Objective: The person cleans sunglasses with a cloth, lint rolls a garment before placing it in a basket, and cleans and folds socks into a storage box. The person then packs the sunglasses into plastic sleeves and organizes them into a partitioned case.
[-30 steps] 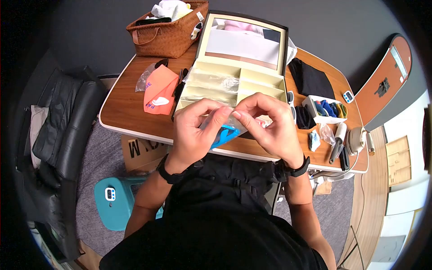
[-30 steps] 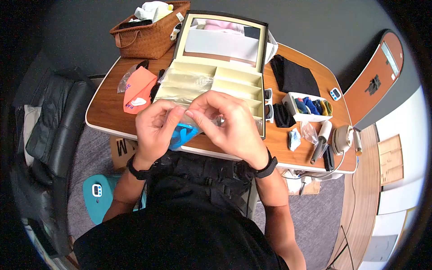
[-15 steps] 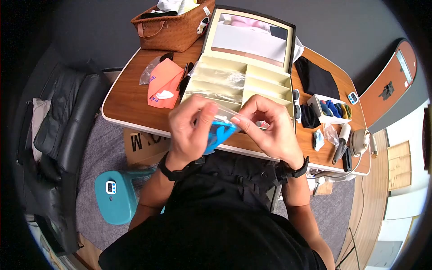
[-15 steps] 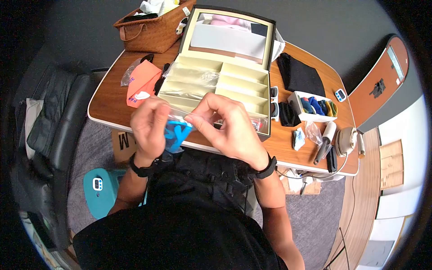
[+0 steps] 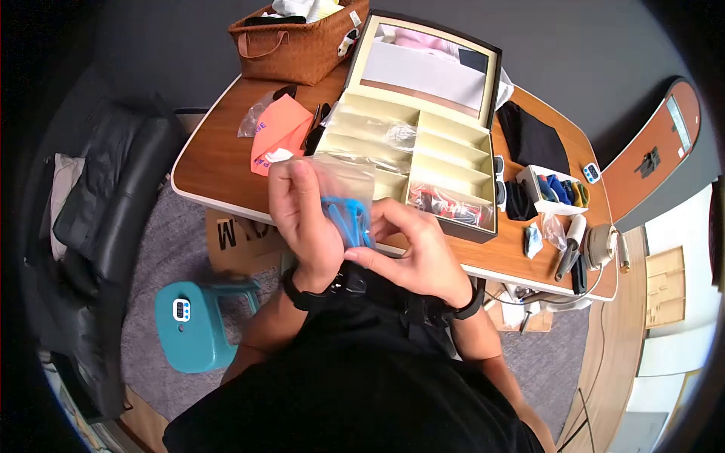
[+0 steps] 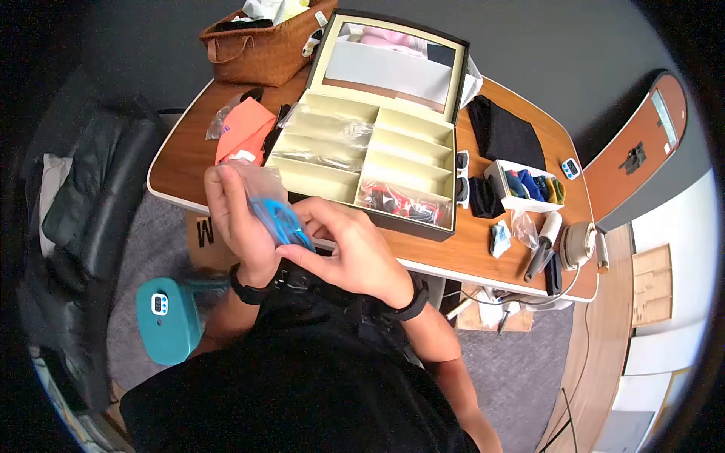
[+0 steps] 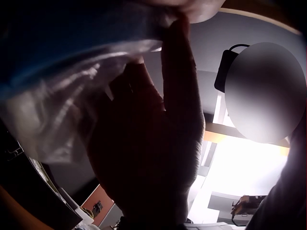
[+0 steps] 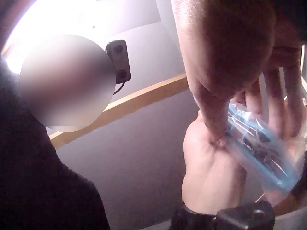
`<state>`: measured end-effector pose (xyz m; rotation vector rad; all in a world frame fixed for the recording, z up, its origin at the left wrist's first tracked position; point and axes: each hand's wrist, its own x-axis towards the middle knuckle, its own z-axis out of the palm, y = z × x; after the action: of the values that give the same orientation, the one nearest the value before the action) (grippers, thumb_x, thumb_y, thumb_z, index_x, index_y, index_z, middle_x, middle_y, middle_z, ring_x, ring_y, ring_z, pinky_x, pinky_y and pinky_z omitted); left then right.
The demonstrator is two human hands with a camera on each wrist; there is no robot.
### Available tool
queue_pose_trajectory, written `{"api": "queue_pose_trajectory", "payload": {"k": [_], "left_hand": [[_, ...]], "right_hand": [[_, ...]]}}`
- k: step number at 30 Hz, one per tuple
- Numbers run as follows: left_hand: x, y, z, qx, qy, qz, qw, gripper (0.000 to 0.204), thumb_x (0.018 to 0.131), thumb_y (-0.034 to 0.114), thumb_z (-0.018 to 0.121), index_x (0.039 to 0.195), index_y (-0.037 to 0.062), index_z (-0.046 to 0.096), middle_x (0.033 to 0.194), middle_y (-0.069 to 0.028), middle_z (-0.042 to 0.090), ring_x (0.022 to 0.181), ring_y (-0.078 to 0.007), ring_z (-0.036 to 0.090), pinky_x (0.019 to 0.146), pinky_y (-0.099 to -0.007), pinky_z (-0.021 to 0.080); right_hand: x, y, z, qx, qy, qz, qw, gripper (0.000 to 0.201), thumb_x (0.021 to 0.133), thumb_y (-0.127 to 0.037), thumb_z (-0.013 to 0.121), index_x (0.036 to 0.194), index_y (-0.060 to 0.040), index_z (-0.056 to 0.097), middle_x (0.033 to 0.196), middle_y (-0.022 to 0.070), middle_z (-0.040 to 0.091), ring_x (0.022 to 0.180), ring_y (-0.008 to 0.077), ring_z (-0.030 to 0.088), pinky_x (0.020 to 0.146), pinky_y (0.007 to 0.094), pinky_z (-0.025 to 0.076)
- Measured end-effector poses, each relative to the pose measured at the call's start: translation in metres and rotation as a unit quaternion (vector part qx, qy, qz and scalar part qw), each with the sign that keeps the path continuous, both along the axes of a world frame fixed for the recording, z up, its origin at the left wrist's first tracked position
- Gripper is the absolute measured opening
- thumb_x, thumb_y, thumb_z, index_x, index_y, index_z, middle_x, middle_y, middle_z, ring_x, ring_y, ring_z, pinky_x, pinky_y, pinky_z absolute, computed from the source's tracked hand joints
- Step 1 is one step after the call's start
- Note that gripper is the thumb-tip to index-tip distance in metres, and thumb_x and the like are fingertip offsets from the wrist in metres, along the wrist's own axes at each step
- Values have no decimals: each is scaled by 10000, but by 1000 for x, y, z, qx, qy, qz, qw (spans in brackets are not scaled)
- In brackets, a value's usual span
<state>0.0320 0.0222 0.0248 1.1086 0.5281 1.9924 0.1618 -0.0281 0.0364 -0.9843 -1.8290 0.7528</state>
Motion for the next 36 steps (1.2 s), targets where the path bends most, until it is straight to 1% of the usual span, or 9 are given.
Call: {"api": "queue_pose_trajectory", "payload": {"k": [3, 7, 9, 11, 12, 15, 19, 25, 36], "left_hand": [[-4, 2, -10, 12, -39, -64, 997, 198, 1040, 229, 471, 960, 48, 484, 783, -7, 496, 695, -73, 470, 684, -235, 416], [-24, 16, -22, 25, 183, -38, 982, 395, 906, 124, 643, 1243, -10, 487, 1044, -94, 531, 990, -184, 516, 909, -330, 417], [-35, 26, -34, 58, 404, 92, 908, 451, 827, 127, 728, 1185, -6, 488, 1062, -138, 521, 985, -266, 523, 903, -371, 413], [-37, 27, -45, 40, 431, 149, 889, 476, 790, 119, 773, 1149, 0, 485, 1048, -134, 527, 1012, -257, 536, 932, -363, 420], [-40, 29, -48, 51, 460, 168, 870, 496, 759, 165, 779, 1126, 7, 486, 1063, -181, 498, 1021, -369, 490, 910, -442, 404], [-43, 28, -54, 35, 531, 189, 826, 509, 751, 165, 777, 1133, 1, 482, 1097, -191, 483, 1032, -381, 480, 922, -453, 401], [-45, 30, -62, 19, 521, 168, 837, 558, 778, 187, 771, 1215, 4, 476, 1184, -213, 474, 1126, -402, 477, 970, -465, 404], [-44, 31, -73, 29, 558, 161, 813, 390, 827, 219, 733, 1123, 10, 590, 1173, -205, 518, 1143, -397, 478, 986, -468, 401], [-49, 33, -71, 34, 550, 140, 822, 277, 819, 196, 739, 1012, 14, 659, 1103, -169, 573, 1126, -372, 496, 972, -442, 416]], "right_hand": [[5, 0, -7, -11, -36, -43, 998, 341, 822, -205, 764, 1068, -11, 629, 841, 122, 666, 715, 220, 661, 669, 305, 546], [30, 21, 22, 13, -33, -145, 989, 325, 870, -160, 703, 1143, 0, 629, 831, 88, 658, 755, 157, 642, 620, 274, 518], [36, 36, 36, 86, -105, -170, 976, 374, 874, -180, 690, 1178, 26, 620, 860, 154, 659, 767, 245, 652, 689, 350, 520], [29, 49, 47, 88, -187, -154, 966, 379, 862, -177, 686, 1175, 25, 621, 898, 207, 654, 795, 348, 643, 739, 400, 511], [29, 60, 40, 101, -226, -127, 960, 358, 869, -181, 659, 1173, 6, 628, 932, 232, 650, 832, 399, 627, 764, 432, 498], [28, 84, 2, 61, -359, -67, 929, 296, 890, -183, 636, 1115, 9, 643, 971, 234, 659, 870, 391, 637, 752, 423, 513], [17, 91, -13, -31, -450, -3, 892, 238, 912, -173, 605, 1074, -4, 649, 886, 246, 656, 853, 426, 619, 737, 473, 496], [22, 108, -27, -17, -318, 59, 946, 194, 932, -148, 578, 1057, -8, 627, 804, 240, 651, 802, 447, 614, 701, 497, 483], [-11, 116, -26, 93, -551, -12, 829, 155, 837, -131, 602, 842, -8, 696, 841, 195, 685, 830, 336, 693, 735, 431, 568]]}}
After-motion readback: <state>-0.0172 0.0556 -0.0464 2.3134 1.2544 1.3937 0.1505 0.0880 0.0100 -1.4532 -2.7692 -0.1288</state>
